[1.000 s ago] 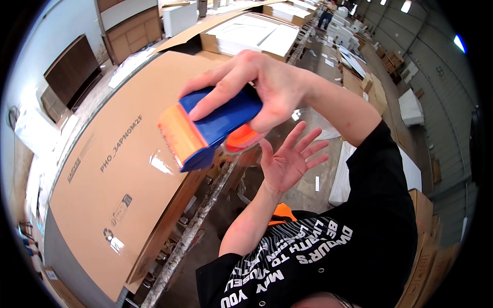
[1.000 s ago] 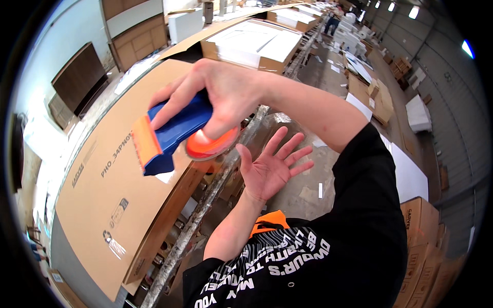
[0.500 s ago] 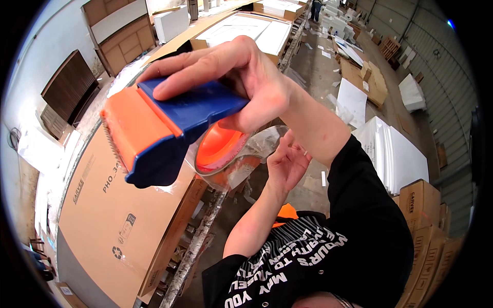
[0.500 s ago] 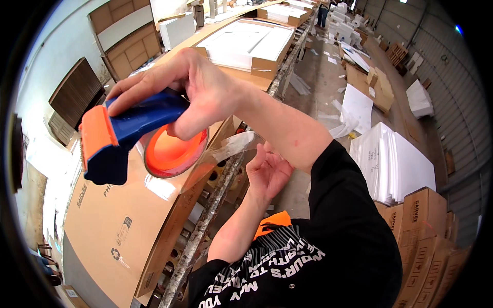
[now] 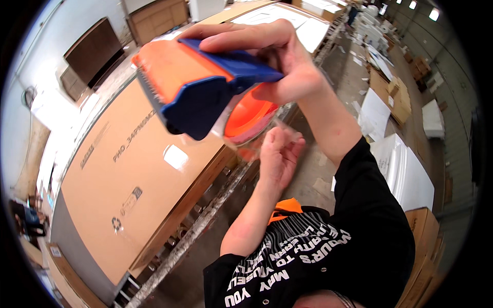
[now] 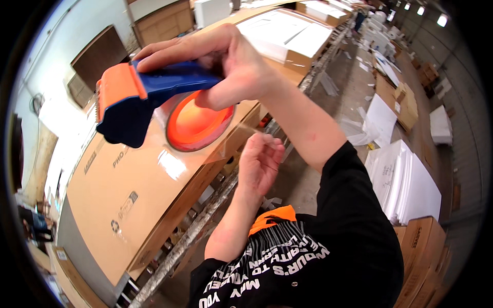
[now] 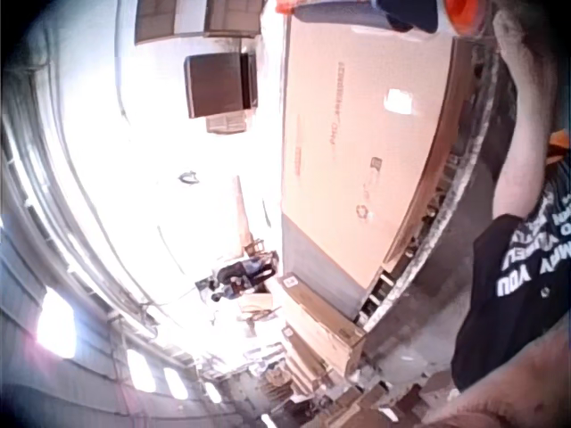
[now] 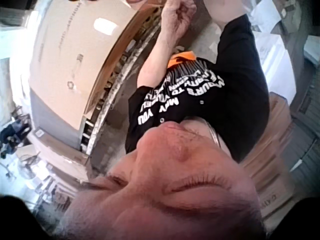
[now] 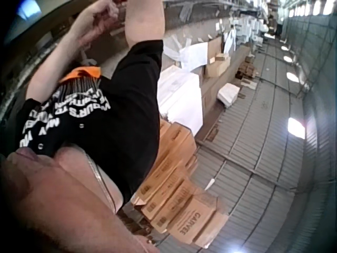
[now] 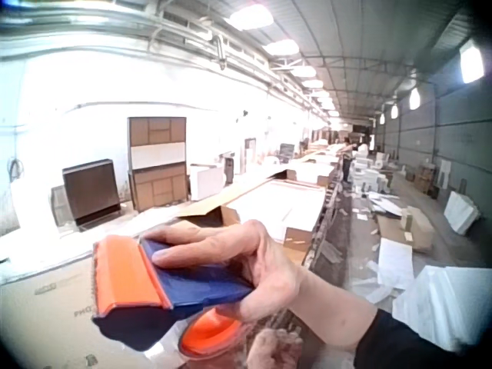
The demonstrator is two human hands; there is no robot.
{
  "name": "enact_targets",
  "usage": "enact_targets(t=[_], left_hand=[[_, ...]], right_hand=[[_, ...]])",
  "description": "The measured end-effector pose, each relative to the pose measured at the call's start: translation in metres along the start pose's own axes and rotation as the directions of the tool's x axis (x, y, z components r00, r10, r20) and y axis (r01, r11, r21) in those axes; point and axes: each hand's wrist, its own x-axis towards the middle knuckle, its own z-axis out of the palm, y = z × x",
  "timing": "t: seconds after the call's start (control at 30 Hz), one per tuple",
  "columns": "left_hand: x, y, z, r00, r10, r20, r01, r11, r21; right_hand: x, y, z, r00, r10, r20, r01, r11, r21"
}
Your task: The person places large white furniture panels into cardboard boxes on a conveyor belt, folds the box flaps over them, and seals the boxes using a tape dispenser.
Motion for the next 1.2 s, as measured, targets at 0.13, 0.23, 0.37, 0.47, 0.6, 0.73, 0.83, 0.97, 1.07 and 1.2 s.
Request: enact_targets(t=[0.13, 0.23, 0.37, 0.47, 0.6, 0.73, 0.83, 0.97, 1.07, 1.2], left_hand=[[-0.045, 0.081, -0.076, 0.831, 0.525, -0.184, -0.431, 0.817, 0.383], [-0.138, 0.158, -0.167, 0.572, 0.793, -0.211, -0.521, 0.549, 0.653], [-0.35, 0.237, -0.212, 0.17, 0.952, -0.254, -0.183, 0.284, 0.941], [-0.441, 0.244, -0.198, 0.058, 0.99, -0.128, -0.059, 0.132, 0.99], [-0.501, 0.267, -0.212, -0.079, 0.995, -0.068, 0.236, 0.085, 0.968], [-0.504, 0.29, -0.239, -0.176, 0.983, 0.049, 0.525, 0.052, 0.849], [-0.512, 0.289, -0.261, -0.146, 0.983, 0.108, 0.578, -0.004, 0.816], [-0.499, 0.309, -0.268, -0.078, 0.994, 0.071, 0.62, -0.008, 0.785], [-0.494, 0.315, -0.273, -0.04, 0.989, 0.14, 0.705, -0.071, 0.705], [-0.494, 0.314, -0.274, -0.057, 0.988, 0.141, 0.75, -0.051, 0.659]], right_hand=[[0.011, 0.028, 0.026, 0.991, -0.039, 0.129, 0.072, 0.963, -0.261], [-0.001, 0.025, 0.054, 0.957, 0.089, 0.276, 0.006, 0.945, -0.327], [-0.025, 0.047, 0.135, 0.763, 0.25, 0.596, 0.079, 0.879, -0.47], [-0.03, 0.071, 0.204, 0.628, 0.24, 0.741, 0.157, 0.893, -0.423], [-0.018, 0.095, 0.24, 0.678, 0.15, 0.72, 0.273, 0.857, -0.436], [-0.026, 0.11, 0.249, 0.646, 0.228, 0.729, 0.294, 0.806, -0.513], [-0.044, 0.116, 0.238, 0.655, 0.289, 0.698, 0.278, 0.766, -0.579], [-0.047, 0.124, 0.249, 0.636, 0.328, 0.699, 0.328, 0.704, -0.63], [-0.049, 0.128, 0.254, 0.624, 0.358, 0.695, 0.337, 0.679, -0.653], [-0.044, 0.13, 0.267, 0.568, 0.409, 0.714, 0.333, 0.679, -0.654]])
